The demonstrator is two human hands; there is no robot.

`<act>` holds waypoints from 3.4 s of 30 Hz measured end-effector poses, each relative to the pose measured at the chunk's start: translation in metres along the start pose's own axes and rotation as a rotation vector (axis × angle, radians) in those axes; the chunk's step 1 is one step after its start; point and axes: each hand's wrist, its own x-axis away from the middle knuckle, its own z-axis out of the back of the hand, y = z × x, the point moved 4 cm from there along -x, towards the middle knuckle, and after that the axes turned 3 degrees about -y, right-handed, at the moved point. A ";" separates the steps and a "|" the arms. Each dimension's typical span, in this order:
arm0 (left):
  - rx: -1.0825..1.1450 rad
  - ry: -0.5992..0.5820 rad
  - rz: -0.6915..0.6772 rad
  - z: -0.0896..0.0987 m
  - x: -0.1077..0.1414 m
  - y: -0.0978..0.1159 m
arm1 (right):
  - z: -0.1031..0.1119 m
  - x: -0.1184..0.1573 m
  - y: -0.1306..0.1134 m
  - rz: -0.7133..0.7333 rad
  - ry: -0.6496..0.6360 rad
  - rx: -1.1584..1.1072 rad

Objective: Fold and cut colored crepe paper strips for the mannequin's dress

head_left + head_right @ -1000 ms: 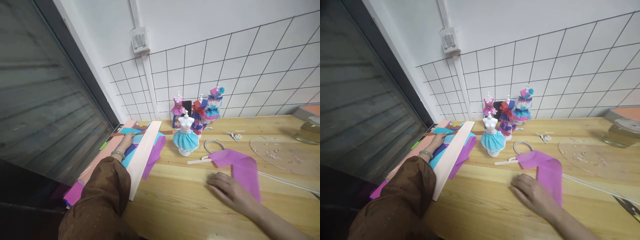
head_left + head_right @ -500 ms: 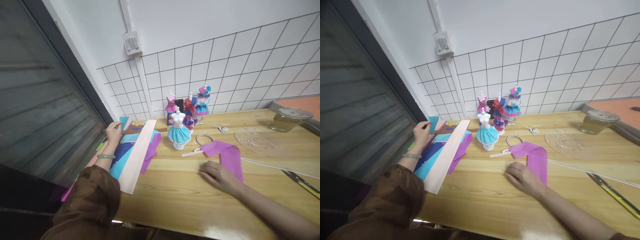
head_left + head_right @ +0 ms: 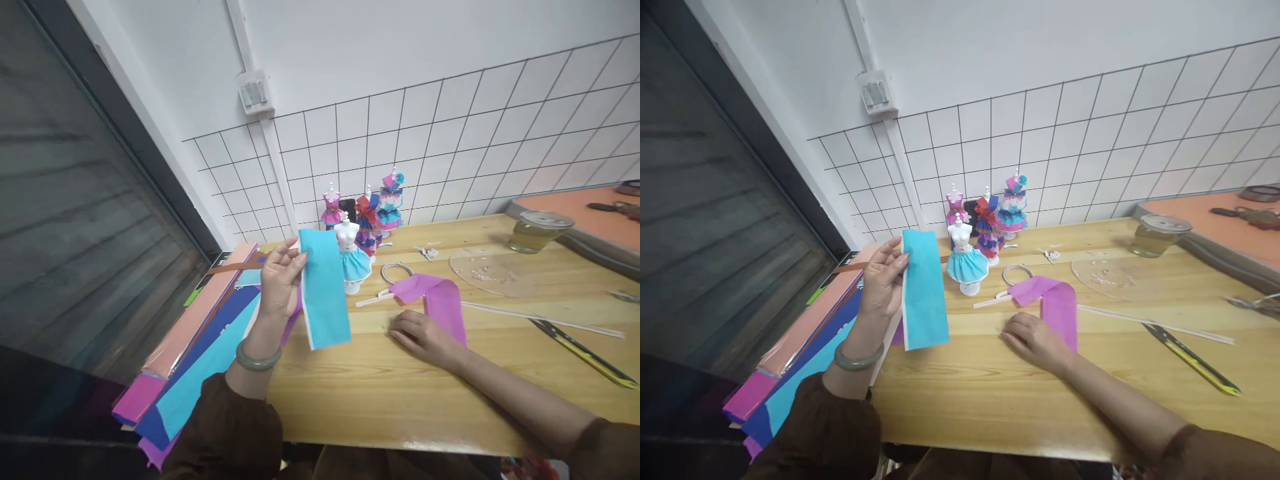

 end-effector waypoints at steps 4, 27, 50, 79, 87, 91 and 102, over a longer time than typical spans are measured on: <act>0.123 0.000 0.163 -0.019 0.010 -0.035 | 0.000 -0.001 -0.001 -0.011 0.008 0.001; 0.189 -0.007 0.508 0.004 0.071 -0.124 | -0.027 -0.033 -0.016 -0.678 -0.068 -0.959; -0.163 -0.097 0.794 0.046 0.087 -0.141 | -0.025 -0.020 -0.023 -0.125 0.034 -0.061; -2.009 -0.126 0.124 0.201 -0.056 -0.056 | -0.037 -0.029 -0.069 0.107 -0.207 -0.035; -2.057 -0.057 -0.191 0.173 -0.025 0.004 | -0.035 -0.026 -0.068 0.132 -0.166 -0.070; -1.908 -0.170 -0.410 0.116 0.030 0.007 | -0.029 -0.027 -0.057 0.029 -0.065 -0.264; -1.500 -0.723 -0.579 -0.025 0.142 -0.066 | -0.007 -0.011 -0.046 -0.777 -0.099 -1.168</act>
